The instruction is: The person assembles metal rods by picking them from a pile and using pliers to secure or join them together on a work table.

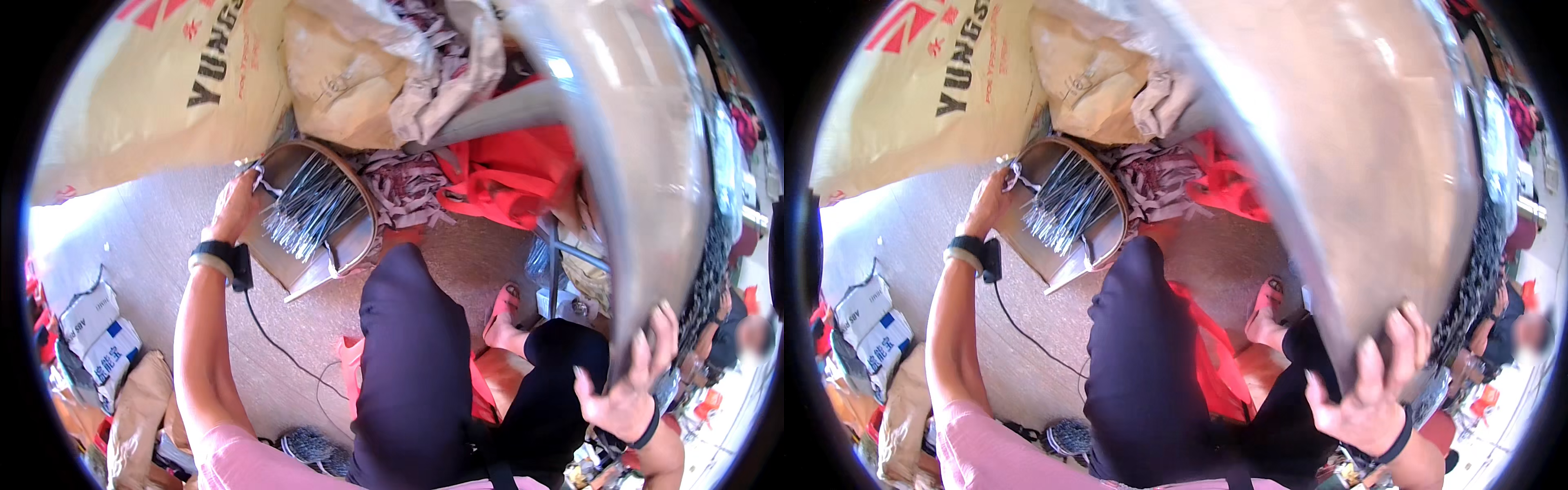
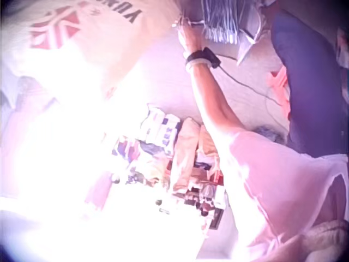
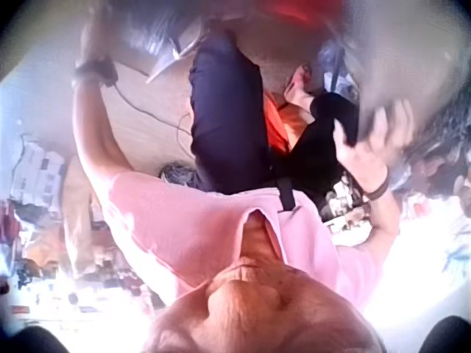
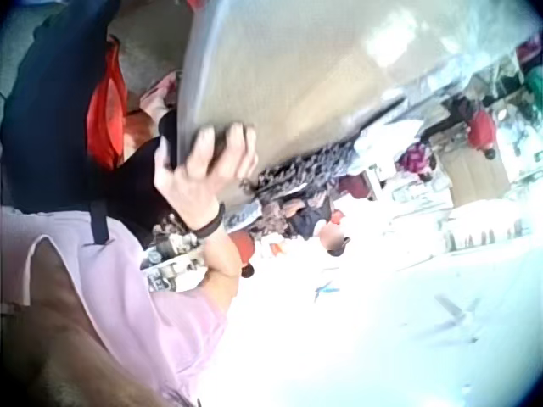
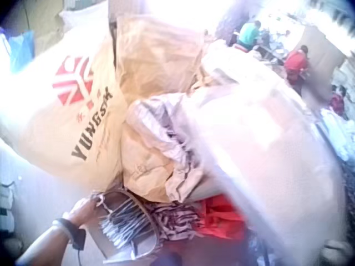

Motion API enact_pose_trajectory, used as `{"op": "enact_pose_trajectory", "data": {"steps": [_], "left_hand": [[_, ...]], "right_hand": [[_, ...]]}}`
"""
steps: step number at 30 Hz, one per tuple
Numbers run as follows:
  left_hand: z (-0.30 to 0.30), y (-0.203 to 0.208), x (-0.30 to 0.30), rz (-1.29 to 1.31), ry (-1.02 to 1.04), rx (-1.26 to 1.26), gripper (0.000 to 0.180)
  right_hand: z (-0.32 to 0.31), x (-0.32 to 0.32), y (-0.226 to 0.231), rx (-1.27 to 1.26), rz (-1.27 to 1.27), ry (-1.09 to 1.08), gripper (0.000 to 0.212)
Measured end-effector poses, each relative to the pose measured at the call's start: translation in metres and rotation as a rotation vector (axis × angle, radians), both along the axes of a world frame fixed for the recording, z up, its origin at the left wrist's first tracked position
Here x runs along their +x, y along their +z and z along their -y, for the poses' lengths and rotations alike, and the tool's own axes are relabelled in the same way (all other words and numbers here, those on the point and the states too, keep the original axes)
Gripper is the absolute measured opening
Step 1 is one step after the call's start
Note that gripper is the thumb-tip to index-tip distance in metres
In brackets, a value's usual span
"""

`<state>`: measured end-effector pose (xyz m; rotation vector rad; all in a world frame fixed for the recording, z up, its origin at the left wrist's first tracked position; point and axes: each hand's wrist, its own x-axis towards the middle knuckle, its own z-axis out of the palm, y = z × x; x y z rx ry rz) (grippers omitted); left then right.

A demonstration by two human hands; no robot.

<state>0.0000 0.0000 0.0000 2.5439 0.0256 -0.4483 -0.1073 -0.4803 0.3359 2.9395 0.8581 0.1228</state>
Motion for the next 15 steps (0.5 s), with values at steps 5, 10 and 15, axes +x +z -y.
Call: {"op": "enact_pose_trajectory", "data": {"steps": [5, 10, 15], "left_hand": [[0.056, 0.079, -0.055, -0.082, 0.005, -0.077, 0.040], [0.130, 0.180, -0.087, 0.124, 0.208, -0.430, 0.033], [0.273, 0.338, -0.149, 0.287, 0.230, -0.621, 0.026]], "right_hand": [[0.004, -0.002, 0.026, 0.054, -0.180, -0.045, 0.085], [0.015, -0.013, 0.030, 0.222, -0.184, -0.010, 0.093], [0.073, -0.088, 0.065, 0.430, 0.016, -0.032, 0.065]]}}
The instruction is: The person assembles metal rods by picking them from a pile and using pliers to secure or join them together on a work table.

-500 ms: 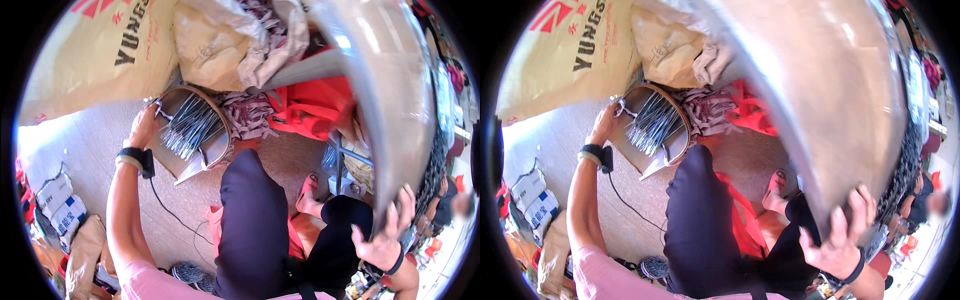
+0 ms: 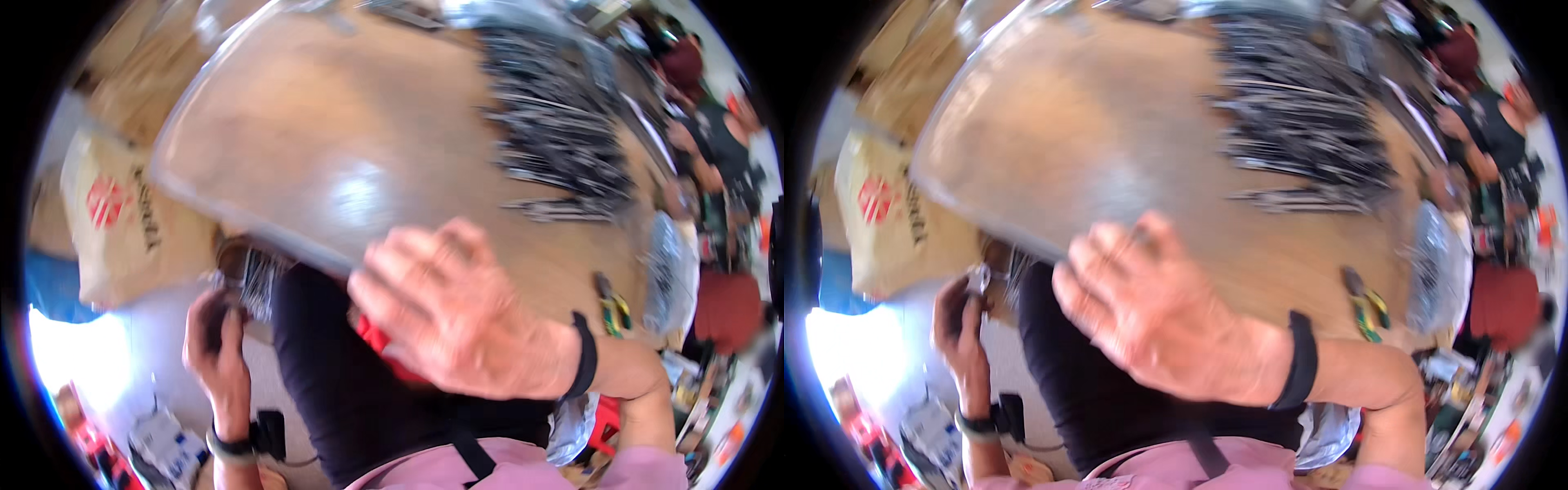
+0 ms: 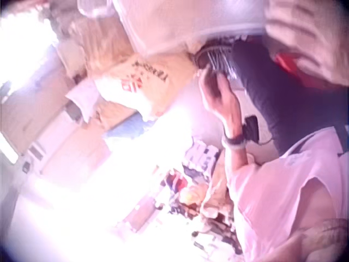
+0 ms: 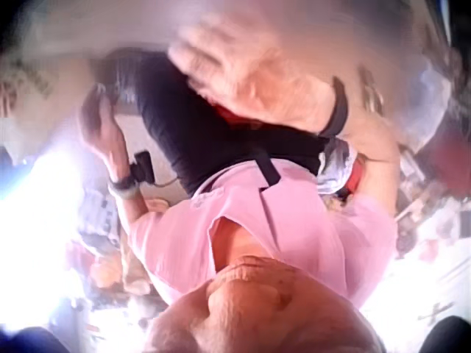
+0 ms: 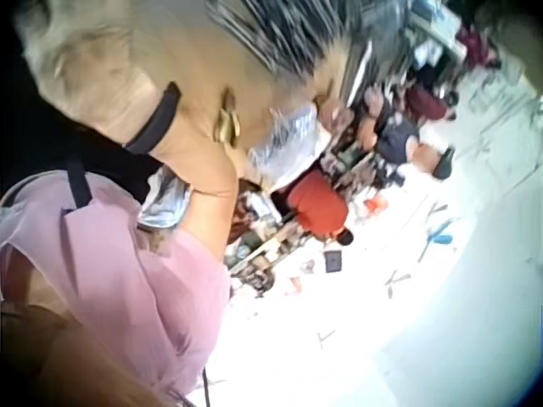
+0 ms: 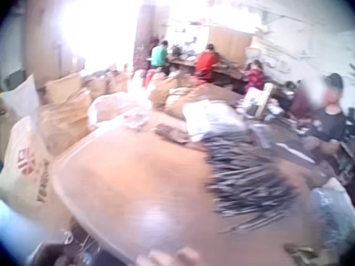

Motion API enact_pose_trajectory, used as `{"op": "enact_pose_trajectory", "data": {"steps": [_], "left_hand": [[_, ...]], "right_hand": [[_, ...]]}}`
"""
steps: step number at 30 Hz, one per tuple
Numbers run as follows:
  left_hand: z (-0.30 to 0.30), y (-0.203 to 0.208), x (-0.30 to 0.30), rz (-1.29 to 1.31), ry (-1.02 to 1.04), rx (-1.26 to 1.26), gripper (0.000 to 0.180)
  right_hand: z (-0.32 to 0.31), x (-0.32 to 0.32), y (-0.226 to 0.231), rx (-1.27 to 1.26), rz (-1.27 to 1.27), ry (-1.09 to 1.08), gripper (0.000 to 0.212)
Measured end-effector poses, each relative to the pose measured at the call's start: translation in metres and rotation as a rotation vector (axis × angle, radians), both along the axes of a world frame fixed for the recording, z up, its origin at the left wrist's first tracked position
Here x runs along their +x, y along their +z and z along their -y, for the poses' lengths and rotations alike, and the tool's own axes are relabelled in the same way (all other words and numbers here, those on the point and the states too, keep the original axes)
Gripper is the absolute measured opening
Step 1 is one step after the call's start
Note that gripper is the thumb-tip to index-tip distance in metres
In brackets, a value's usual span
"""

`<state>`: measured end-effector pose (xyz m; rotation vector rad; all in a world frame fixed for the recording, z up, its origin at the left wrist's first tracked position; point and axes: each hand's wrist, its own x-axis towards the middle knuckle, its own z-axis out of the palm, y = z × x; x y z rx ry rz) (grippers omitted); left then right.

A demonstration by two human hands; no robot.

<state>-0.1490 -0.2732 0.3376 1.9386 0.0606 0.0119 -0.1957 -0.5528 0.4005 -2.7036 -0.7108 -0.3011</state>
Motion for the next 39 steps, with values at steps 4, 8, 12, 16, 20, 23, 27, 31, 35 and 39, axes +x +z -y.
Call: {"op": "enact_pose_trajectory", "data": {"steps": [4, 8, 12, 16, 20, 23, 27, 31, 35, 39], "left_hand": [[0.111, 0.048, -0.036, 0.254, -0.527, 0.133, 0.026], [0.229, 0.064, -0.046, 0.378, -0.843, 0.226, 0.018], [0.283, 0.058, -0.046, 0.615, -0.866, 0.338, 0.018], [0.344, 0.053, -0.048, 0.715, -0.838, 0.344, 0.024], [0.361, 0.042, -0.015, 0.926, -0.952, 0.711, 0.022], [0.361, 0.038, -0.020, 0.839, -0.973, 0.609, 0.018], [0.361, 0.050, -0.025, 0.742, -0.977, 0.568, 0.016], [0.360, 0.040, -0.021, 0.905, -0.985, 0.566, 0.016], [0.336, 0.046, -0.017, 0.780, -0.958, 0.512, 0.013], [0.335, 0.052, -0.010, 0.826, -1.036, 0.528, 0.014]], "right_hand": [[0.060, -0.102, -0.002, 0.277, -0.084, -0.137, 0.043], [0.145, -0.197, -0.006, 0.402, -0.094, -0.498, 0.034], [0.190, -0.270, -0.013, 0.819, -0.162, -0.941, 0.023], [0.211, -0.305, -0.021, 0.751, -0.003, -0.968, 0.021], [0.231, -0.294, -0.009, 0.669, 0.189, -0.909, 0.022], [0.252, -0.294, -0.003, 0.544, 0.284, -0.929, 0.024], [0.268, -0.266, 0.022, 0.411, 0.289, -0.904, 0.024], [0.276, -0.227, 0.023, 0.070, 0.373, -0.756, 0.022], [0.280, -0.232, 0.033, -0.055, 0.514, -0.838, 0.012], [0.275, -0.245, 0.058, -0.018, 0.443, -0.986, 0.012]]}}
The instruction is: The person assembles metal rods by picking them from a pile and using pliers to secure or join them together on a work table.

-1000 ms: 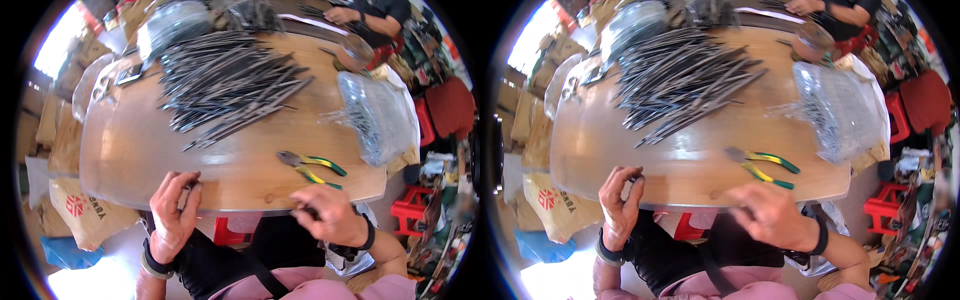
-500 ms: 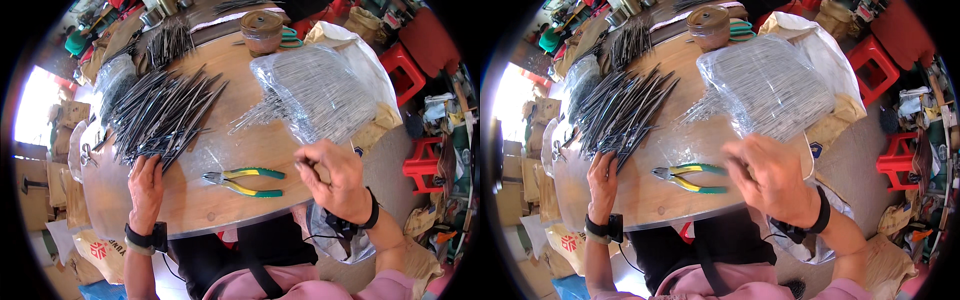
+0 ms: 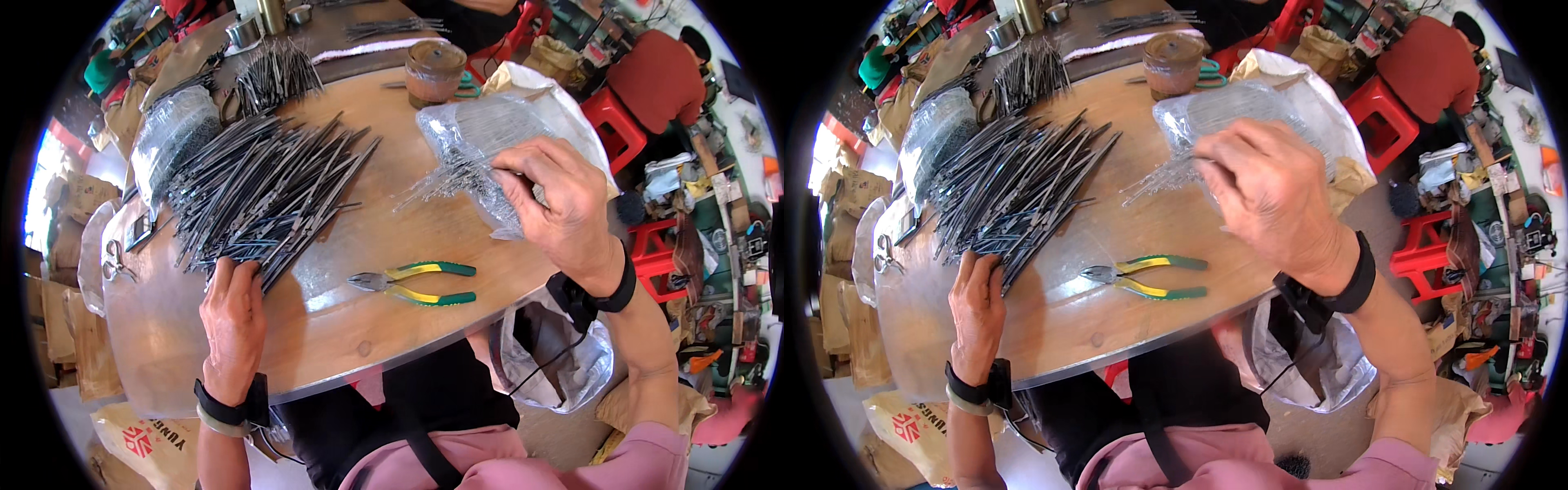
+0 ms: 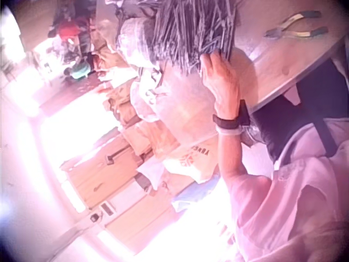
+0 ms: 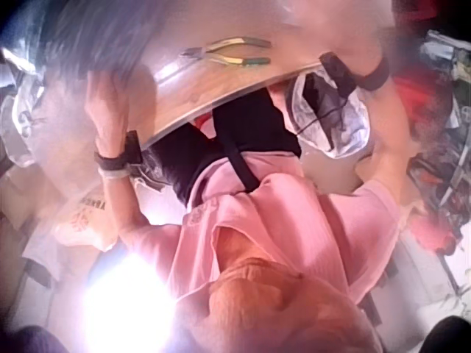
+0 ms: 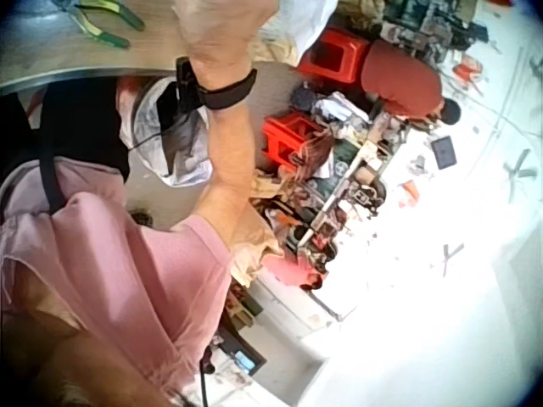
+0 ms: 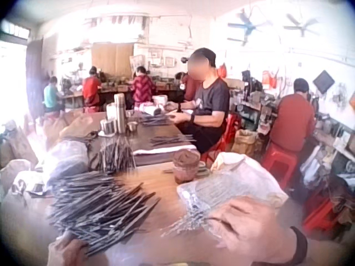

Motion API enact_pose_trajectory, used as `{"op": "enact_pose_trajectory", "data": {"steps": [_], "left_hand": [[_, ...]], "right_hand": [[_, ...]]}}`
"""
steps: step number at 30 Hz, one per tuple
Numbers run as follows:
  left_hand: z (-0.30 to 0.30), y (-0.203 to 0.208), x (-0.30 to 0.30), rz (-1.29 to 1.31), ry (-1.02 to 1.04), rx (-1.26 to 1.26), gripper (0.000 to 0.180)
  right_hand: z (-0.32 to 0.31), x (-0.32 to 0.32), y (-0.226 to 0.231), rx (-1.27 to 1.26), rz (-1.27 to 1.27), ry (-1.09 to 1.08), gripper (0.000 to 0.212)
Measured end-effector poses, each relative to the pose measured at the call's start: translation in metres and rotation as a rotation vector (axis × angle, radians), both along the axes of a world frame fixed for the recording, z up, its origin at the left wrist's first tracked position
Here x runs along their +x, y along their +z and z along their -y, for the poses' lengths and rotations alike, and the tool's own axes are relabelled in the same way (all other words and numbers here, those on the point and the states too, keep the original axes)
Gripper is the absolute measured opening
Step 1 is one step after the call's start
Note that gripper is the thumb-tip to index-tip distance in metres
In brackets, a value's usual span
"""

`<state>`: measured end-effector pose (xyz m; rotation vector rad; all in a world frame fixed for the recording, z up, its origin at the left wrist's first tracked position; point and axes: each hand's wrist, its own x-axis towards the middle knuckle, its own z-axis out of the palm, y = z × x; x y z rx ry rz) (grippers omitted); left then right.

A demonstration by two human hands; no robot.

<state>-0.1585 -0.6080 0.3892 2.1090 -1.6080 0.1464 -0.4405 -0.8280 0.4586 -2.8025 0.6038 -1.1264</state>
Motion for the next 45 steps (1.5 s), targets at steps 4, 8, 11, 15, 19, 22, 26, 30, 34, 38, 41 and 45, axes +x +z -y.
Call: {"op": "enact_pose_trajectory", "data": {"steps": [4, 8, 11, 15, 19, 22, 26, 30, 34, 38, 41, 45], "left_hand": [[-0.030, 0.013, 0.005, 0.032, -0.023, -0.022, 0.013], [-0.105, 0.001, 0.000, -0.075, 0.116, -0.138, 0.016], [-0.136, -0.021, -0.014, -0.615, 0.395, -0.116, 0.012], [-0.138, -0.014, -0.036, -1.311, 0.613, -0.229, 0.008], [-0.165, 0.004, -0.055, -1.884, 0.453, -0.429, 0.032], [-0.120, 0.003, -0.070, -2.012, 0.428, -0.364, 0.049], [-0.098, 0.006, -0.089, -2.285, 0.178, -0.453, 0.073], [-0.082, 0.002, -0.104, -2.476, -0.011, -0.320, 0.062], [-0.088, -0.004, -0.104, -2.336, 0.080, -0.186, 0.030], [-0.097, -0.012, -0.110, -1.912, 0.206, -0.114, 0.020], [-0.096, -0.013, -0.113, -1.742, 0.218, -0.039, 0.015], [-0.095, -0.018, -0.104, -1.644, 0.181, 0.012, 0.015]], "right_hand": [[-0.007, -0.025, 0.026, -0.093, -0.157, -0.158, 0.013], [-0.043, -0.041, 0.045, -0.262, -0.174, -0.193, 0.015], [-0.055, -0.057, 0.025, 0.352, 0.193, -0.304, 0.006], [-0.053, -0.078, -0.039, 1.445, 0.795, -0.155, 0.012], [-0.088, -0.083, -0.069, 1.990, 1.113, 0.076, 0.015], [-0.100, -0.061, -0.079, 2.055, 1.168, 0.251, 0.014], [-0.120, -0.050, -0.069, 2.056, 0.968, 0.210, 0.014], [-0.118, -0.035, -0.063, 1.919, 0.788, 0.174, 0.015], [-0.109, -0.035, -0.055, 1.390, 0.466, 0.165, 0.015], [-0.103, -0.028, -0.039, 0.801, 0.064, 0.183, 0.009], [-0.110, -0.018, -0.025, 0.683, -0.106, 0.197, 0.006], [-0.100, -0.015, -0.031, 0.538, -0.040, 0.251, 0.005]]}}
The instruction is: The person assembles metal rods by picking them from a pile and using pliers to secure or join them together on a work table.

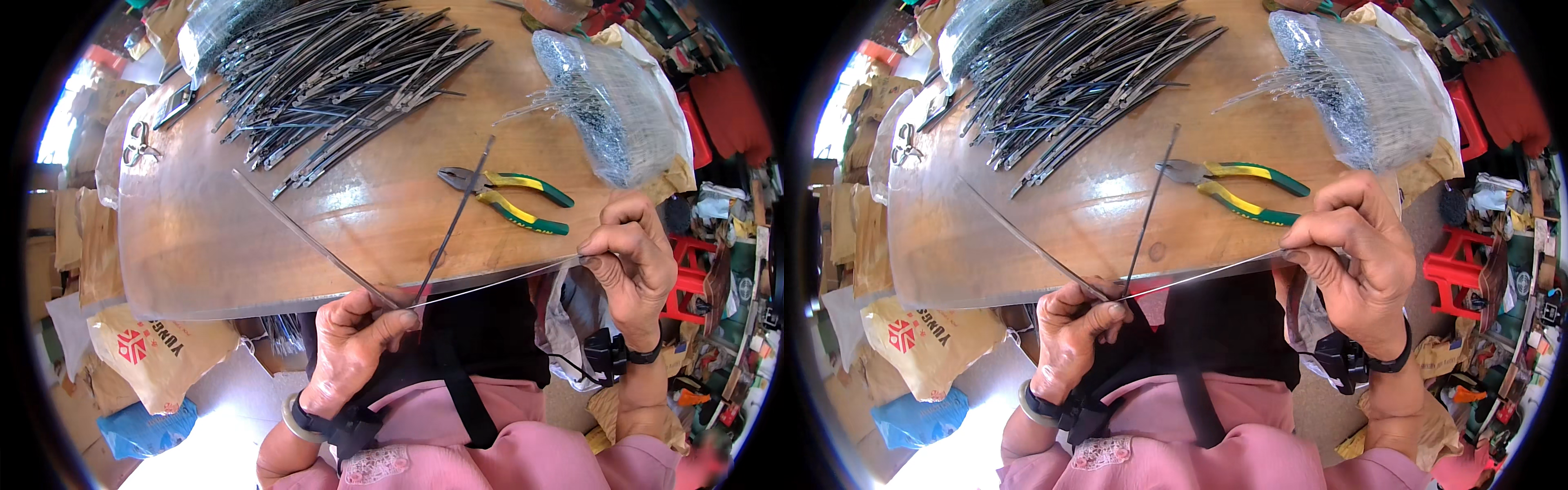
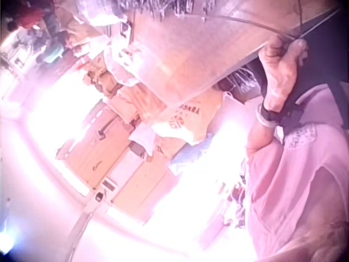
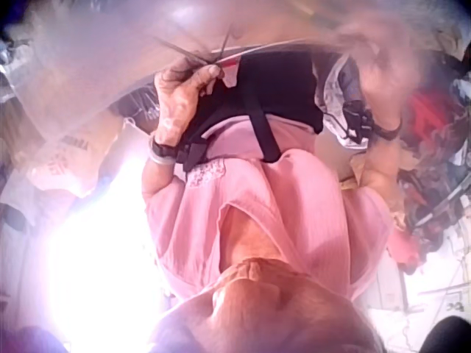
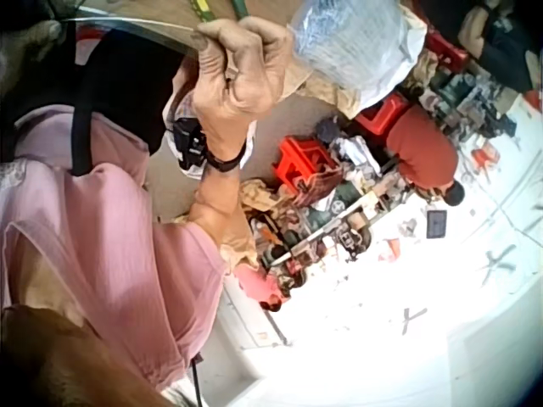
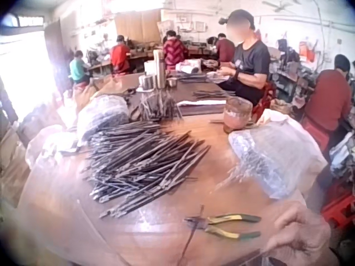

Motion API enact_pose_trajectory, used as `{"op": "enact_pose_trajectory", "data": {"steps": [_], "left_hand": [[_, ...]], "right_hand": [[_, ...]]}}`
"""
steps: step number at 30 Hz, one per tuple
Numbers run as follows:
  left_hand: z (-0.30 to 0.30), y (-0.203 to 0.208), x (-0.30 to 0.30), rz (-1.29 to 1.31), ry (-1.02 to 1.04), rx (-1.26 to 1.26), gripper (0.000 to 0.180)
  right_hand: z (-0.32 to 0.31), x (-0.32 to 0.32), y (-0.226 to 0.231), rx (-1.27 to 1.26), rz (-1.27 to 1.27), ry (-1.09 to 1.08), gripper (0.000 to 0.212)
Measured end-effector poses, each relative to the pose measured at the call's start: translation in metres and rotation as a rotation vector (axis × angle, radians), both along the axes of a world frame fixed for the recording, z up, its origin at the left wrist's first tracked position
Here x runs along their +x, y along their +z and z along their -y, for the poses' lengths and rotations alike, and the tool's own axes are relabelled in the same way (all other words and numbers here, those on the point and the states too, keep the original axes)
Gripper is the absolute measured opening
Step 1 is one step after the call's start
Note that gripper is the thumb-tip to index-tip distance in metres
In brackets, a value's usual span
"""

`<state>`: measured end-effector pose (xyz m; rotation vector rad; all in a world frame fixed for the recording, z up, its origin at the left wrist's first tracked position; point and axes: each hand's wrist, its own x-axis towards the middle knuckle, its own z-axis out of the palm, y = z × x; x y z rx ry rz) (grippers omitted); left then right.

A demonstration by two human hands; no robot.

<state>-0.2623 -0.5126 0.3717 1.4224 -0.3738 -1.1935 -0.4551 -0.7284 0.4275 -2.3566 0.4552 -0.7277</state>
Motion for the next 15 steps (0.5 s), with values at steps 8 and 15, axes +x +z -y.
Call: {"op": "enact_pose_trajectory", "data": {"steps": [8, 15], "left_hand": [[0.005, 0.001, -0.002, -0.034, -0.177, 0.042, 0.004], [0.005, -0.001, 0.007, -0.220, -0.310, 0.170, 0.004]], "right_hand": [[-0.017, 0.013, -0.015, -0.017, -0.102, 0.002, 0.021], [-0.009, 0.030, -0.017, -0.171, -0.223, 0.149, 0.018]]}}
